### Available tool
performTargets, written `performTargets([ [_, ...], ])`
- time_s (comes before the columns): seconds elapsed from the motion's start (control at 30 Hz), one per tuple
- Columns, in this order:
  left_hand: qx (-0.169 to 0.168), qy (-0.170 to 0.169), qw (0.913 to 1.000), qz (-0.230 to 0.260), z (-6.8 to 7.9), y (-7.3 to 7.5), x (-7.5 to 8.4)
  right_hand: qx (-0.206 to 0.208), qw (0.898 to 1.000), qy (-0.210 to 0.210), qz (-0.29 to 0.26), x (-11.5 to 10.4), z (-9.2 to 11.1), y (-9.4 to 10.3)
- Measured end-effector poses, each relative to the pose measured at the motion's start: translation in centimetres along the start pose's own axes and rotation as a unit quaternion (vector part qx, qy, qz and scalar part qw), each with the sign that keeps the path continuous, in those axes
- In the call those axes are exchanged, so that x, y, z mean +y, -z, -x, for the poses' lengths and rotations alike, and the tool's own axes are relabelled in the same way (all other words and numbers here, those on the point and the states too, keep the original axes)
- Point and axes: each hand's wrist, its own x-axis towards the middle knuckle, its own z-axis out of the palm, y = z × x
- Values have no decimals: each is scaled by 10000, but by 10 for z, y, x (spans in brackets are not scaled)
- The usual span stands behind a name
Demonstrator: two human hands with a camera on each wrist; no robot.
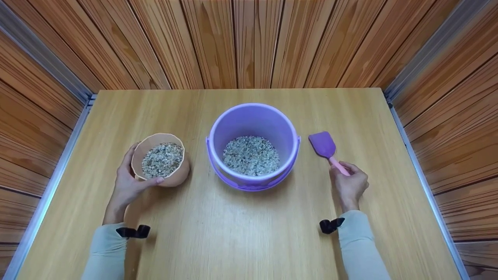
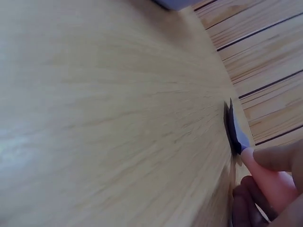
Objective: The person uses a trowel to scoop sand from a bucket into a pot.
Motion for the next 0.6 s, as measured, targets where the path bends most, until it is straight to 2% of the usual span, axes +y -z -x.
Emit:
performTargets([
  [0.1,-6,-26,10000,-37,-1,0,1,121,9919,604,1112,3,0,-1],
  [0.23,-24,-147,9997,-209,-2,-1,3,151,9709,1290,2010,5,0,-2],
  [0.47,-170,-53,9988,-466,-1,3,7,-333,9451,1776,2722,1,1,-2],
  [0.6,-209,-253,9974,-642,-1,9,13,-442,9348,1968,2925,-5,5,2],
])
